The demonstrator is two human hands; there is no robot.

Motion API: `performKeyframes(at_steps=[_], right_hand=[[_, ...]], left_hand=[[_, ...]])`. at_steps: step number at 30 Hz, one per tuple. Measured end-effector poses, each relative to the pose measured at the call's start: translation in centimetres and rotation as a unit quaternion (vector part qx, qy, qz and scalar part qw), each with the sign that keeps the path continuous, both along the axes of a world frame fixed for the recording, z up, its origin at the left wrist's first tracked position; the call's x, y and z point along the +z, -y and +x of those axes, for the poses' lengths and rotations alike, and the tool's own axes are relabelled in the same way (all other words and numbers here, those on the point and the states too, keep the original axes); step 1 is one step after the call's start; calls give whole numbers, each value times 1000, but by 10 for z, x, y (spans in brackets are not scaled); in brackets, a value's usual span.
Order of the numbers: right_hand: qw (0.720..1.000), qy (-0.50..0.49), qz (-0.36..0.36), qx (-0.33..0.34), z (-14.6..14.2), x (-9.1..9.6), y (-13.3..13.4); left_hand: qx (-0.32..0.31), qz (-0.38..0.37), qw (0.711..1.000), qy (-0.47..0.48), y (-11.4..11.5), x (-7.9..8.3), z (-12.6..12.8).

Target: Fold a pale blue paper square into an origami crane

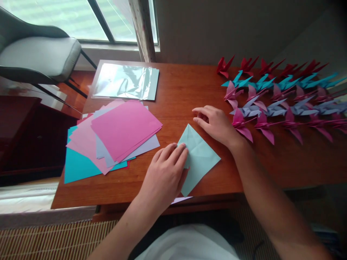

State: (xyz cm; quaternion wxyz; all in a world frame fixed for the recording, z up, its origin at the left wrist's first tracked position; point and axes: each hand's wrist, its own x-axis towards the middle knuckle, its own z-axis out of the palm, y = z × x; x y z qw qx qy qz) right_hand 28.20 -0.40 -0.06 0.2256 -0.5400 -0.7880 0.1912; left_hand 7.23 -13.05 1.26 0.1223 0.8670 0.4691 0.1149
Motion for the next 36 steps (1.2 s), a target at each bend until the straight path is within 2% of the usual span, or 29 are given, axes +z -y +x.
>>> performKeyframes(at_steps=[3, 8, 11, 13, 15, 16, 18, 20, 22, 26, 30, 36], right_hand=[[999, -43, -7, 10, -1, 0, 23], [994, -98, -32, 48, 3, 7, 52], [986, -142, -58, 66, 6, 10, 63], [977, -179, -100, 58, 7, 11, 69], [971, -193, -143, 15, 8, 11, 75], [971, -183, -152, -16, 8, 10, 77], [978, -140, -136, -73, 8, 8, 81], [987, -88, -95, -100, 8, 5, 82], [991, -50, -65, -104, 7, 2, 83], [994, -12, -44, -103, 6, -3, 82], [994, 12, -35, -105, 5, -6, 83], [994, 4, -21, -109, 5, -10, 91]], left_hand=[[13, 8, 998, 66, -7, -5, -10], [121, 7, 974, 194, -16, -3, -19], [171, -29, 949, 264, -23, 0, -20], [189, -68, 930, 308, -28, -1, -20], [193, -88, 921, 327, -33, -4, -19], [193, -77, 924, 321, -35, -4, -18], [197, -3, 942, 271, -35, -3, -14], [198, 104, 956, 188, -32, 0, -10], [173, 150, 967, 114, -27, 4, -5], [80, 115, 990, -7, -21, 3, 3], [61, 75, 990, -103, -25, -5, 5], [36, 76, 988, -131, -30, -9, 2]])
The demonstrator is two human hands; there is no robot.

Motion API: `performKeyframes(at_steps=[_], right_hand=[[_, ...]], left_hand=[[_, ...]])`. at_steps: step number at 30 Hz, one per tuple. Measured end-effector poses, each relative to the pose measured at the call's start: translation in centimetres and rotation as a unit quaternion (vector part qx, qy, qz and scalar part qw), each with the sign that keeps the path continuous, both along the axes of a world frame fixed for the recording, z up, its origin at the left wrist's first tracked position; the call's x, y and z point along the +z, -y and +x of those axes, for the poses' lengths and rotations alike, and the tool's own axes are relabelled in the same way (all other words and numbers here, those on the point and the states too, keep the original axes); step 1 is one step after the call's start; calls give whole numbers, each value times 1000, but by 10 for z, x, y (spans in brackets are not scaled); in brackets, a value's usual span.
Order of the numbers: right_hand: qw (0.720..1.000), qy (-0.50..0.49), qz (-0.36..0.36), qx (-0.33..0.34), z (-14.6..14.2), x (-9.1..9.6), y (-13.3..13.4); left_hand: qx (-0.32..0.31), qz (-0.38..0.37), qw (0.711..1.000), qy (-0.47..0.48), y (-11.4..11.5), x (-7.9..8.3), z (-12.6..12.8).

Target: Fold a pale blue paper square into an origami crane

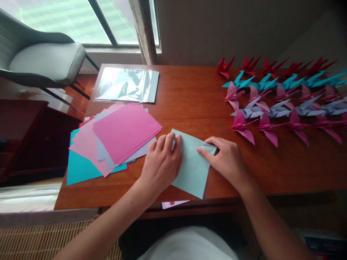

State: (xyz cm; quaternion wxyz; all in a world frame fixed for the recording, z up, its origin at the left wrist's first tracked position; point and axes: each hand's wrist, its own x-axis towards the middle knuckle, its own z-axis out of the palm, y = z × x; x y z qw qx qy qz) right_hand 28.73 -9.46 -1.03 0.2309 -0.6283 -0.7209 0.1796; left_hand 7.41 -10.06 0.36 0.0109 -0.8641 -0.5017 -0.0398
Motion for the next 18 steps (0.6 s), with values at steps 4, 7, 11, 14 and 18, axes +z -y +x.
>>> performKeyframes(at_steps=[4, 7, 11, 14, 18], right_hand=[[997, -24, 50, 46, 2, -3, 9], [994, -20, 86, 58, 3, -5, 14], [990, 29, 119, 65, 1, -7, 17], [984, 69, 144, 83, 0, -8, 18], [974, 84, 165, 133, -1, -10, 20]], left_hand=[[-32, -12, 999, -2, -8, 2, -2], [-62, -11, 998, -7, -15, 2, -1], [-76, 9, 997, 16, -21, -3, -2], [-53, 13, 998, 29, -22, -4, -4], [-10, 10, 1000, 4, -22, 0, -5]])
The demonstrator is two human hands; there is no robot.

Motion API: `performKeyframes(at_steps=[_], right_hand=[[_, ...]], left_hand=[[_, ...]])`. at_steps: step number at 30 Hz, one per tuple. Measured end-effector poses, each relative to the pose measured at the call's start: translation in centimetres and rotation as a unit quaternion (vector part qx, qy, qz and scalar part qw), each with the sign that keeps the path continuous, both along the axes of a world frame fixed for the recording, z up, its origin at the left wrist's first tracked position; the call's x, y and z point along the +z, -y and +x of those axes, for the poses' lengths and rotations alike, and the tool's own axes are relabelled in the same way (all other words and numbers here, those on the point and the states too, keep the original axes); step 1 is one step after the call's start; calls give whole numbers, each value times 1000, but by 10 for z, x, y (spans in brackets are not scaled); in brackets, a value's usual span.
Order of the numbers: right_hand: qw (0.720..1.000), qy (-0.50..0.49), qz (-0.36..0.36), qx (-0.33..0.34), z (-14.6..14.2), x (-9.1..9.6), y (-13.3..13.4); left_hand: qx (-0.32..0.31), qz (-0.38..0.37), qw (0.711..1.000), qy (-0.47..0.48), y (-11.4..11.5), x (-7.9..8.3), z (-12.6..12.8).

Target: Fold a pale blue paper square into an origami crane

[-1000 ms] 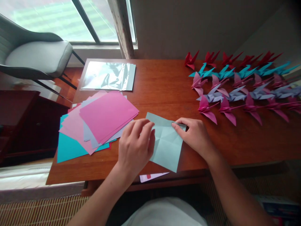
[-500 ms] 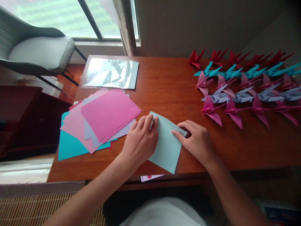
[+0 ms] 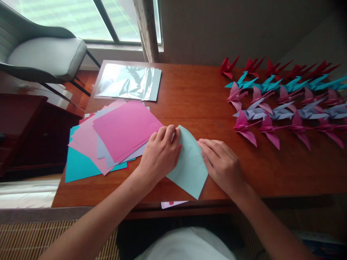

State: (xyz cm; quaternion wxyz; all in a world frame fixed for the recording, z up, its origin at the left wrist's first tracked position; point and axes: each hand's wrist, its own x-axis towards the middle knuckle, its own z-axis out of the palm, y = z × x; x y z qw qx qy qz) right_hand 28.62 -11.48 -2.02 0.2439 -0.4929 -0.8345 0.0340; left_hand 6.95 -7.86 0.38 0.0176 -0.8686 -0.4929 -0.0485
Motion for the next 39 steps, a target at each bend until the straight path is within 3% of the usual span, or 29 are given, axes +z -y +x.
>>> performKeyframes(at_steps=[5, 17, 31, 39], right_hand=[[998, -18, 22, 58, 1, -2, 2], [993, -94, -36, 55, 3, 1, 3], [986, 43, 42, 157, 2, 3, 3], [980, 54, 61, 184, 1, 3, 0]], left_hand=[[-1, -8, 999, -41, -3, 6, -1], [-10, -14, 999, -42, -5, 3, -4], [-4, -14, 998, -53, -4, 3, -3], [-3, -13, 998, -61, -4, 4, -2]])
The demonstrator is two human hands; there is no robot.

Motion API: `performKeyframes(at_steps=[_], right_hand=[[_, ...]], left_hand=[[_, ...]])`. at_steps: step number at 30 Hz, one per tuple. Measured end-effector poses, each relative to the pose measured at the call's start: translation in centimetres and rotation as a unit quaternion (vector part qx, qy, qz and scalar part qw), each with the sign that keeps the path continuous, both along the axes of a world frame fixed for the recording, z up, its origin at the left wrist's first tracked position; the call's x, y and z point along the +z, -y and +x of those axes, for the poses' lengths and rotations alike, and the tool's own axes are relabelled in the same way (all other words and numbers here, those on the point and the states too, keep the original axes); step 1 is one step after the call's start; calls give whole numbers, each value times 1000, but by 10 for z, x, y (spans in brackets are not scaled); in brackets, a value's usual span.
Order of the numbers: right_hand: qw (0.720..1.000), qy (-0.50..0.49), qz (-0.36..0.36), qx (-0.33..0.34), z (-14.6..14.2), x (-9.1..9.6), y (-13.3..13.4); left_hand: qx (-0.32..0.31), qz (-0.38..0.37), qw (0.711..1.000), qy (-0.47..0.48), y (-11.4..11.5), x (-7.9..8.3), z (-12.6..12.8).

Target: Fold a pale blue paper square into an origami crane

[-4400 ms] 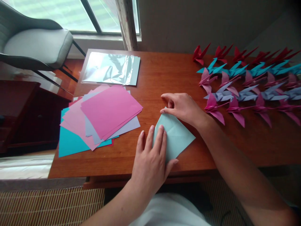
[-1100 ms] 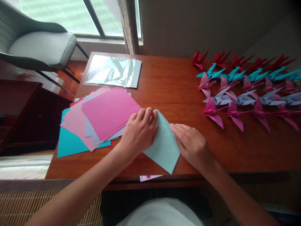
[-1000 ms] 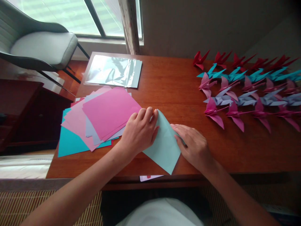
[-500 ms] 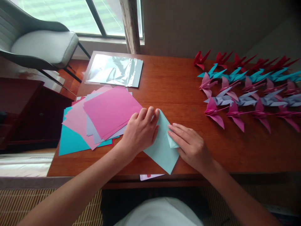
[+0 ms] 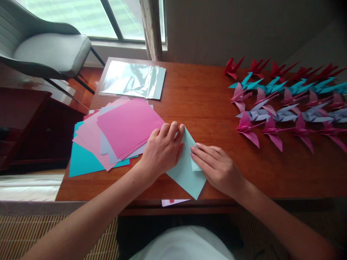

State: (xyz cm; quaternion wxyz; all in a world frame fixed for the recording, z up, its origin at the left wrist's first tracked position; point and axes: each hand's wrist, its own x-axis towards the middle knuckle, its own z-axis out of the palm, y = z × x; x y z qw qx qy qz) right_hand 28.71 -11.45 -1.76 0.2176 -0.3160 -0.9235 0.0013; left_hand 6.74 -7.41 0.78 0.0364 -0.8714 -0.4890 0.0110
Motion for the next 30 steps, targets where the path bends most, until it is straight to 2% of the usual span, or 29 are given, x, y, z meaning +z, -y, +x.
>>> performKeyframes(at_steps=[30], right_hand=[[1000, 2, -25, -4, -1, 0, -2]], left_hand=[[5, 1, 1000, 6, 1, -1, 0]])
